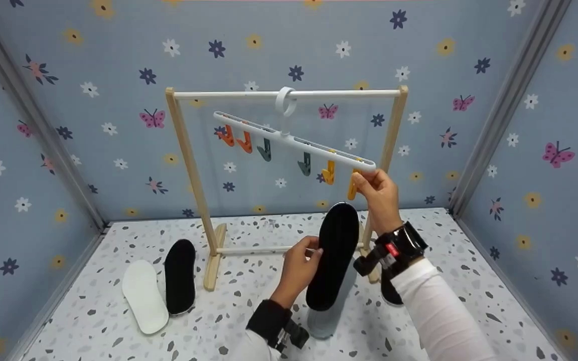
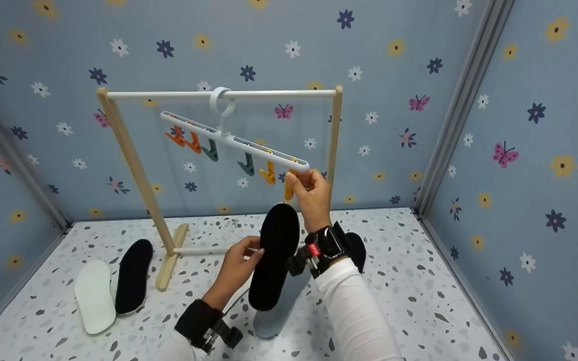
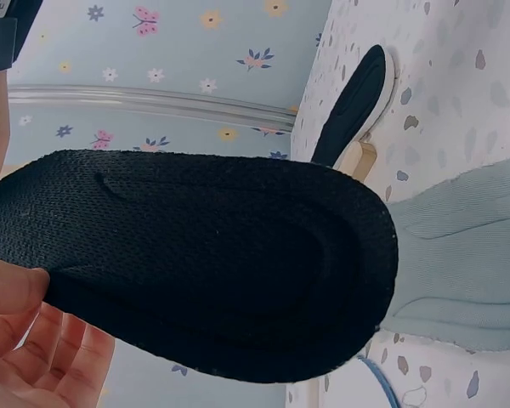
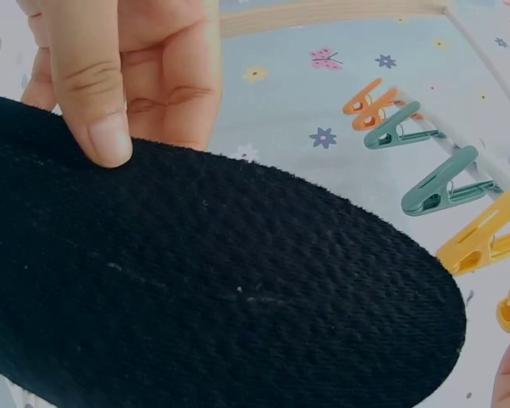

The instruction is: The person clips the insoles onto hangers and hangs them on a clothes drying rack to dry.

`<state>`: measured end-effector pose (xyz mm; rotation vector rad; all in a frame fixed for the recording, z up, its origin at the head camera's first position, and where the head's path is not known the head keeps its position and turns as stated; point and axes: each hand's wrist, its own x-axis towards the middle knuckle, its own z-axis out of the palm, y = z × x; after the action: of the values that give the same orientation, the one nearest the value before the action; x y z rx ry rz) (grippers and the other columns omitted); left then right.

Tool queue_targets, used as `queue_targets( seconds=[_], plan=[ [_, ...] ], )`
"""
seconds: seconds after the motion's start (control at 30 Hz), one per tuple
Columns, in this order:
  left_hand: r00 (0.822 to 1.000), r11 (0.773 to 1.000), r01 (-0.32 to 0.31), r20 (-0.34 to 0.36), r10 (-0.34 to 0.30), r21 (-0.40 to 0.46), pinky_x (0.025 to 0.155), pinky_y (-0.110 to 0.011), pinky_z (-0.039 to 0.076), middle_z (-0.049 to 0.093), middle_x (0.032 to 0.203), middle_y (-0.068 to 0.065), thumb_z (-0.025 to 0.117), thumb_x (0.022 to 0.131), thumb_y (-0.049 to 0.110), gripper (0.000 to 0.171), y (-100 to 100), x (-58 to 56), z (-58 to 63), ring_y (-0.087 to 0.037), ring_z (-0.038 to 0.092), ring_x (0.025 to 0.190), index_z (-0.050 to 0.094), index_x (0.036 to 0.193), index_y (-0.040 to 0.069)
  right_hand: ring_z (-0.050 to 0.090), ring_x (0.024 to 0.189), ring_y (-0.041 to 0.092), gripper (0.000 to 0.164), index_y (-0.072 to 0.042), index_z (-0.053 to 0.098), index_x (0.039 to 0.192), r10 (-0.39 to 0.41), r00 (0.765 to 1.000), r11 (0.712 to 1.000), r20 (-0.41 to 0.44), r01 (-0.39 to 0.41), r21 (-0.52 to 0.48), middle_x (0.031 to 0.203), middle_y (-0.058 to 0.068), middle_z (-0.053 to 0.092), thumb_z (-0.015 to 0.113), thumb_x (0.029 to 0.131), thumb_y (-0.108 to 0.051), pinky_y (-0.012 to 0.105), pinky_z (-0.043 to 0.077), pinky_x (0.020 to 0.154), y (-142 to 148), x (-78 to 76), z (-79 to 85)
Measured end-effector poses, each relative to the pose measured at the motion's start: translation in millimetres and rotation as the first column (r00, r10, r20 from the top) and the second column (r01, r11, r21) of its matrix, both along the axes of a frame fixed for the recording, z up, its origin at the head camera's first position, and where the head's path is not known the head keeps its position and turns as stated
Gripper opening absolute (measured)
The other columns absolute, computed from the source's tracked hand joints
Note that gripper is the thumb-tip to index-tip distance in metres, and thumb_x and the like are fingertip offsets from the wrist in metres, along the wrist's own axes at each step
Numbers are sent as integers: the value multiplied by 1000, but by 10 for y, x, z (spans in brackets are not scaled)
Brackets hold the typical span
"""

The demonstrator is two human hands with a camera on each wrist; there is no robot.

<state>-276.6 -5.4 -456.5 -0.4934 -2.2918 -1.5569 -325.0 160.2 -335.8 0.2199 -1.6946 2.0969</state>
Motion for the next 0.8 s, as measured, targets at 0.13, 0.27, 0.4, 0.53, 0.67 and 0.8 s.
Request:
queue_targets(
  seconds=[0.13,0.27,0.4,0.53,0.67,0.8],
  plan=[
    [1000,1000,9,22,-9,25,73,-29,50,66,95,-4,60,91,7,16,-13,8,34,-18,63,82,65,105,10,54,73,9,5,-3,57,89,-1,1000,1000,1,1,2,79,0,58,63,89,-4,23,48,72,-3,6,5],
    [1000,1000,12,2,-12,28,72,-30,50,66,94,-3,60,90,6,16,-24,9,42,-16,63,80,66,105,10,55,73,9,5,-3,58,90,2,1000,1000,1,-2,-2,79,0,58,62,89,-4,23,48,72,-10,5,9],
    [999,1000,13,-49,-12,22,70,-29,50,66,93,-3,60,89,5,15,-23,8,51,-13,61,77,66,103,8,56,74,9,5,-2,58,90,5,1000,1000,1,-5,-20,79,0,59,62,89,-3,23,49,72,-11,2,11],
    [1000,1000,9,-22,-9,12,71,-29,50,66,93,-3,61,89,6,15,-11,8,81,-15,62,78,66,103,9,56,73,8,5,-2,58,90,17,1000,999,-4,-17,-36,78,-1,59,62,89,-3,23,48,72,-5,-2,9],
    [1000,1000,7,28,-7,3,74,-30,50,66,95,-3,62,90,8,16,0,4,112,-17,63,81,66,105,10,56,72,8,4,-3,59,88,27,1000,998,-14,-28,-62,77,-1,58,63,88,-3,23,48,71,-11,-6,10],
    [999,1000,6,43,-6,5,74,-29,50,66,95,-3,62,90,9,16,1,0,115,-17,63,81,65,105,10,56,70,8,4,-3,59,87,30,999,997,-20,-31,-73,76,-1,58,63,88,-2,23,48,70,-22,-11,7]
  ],
)
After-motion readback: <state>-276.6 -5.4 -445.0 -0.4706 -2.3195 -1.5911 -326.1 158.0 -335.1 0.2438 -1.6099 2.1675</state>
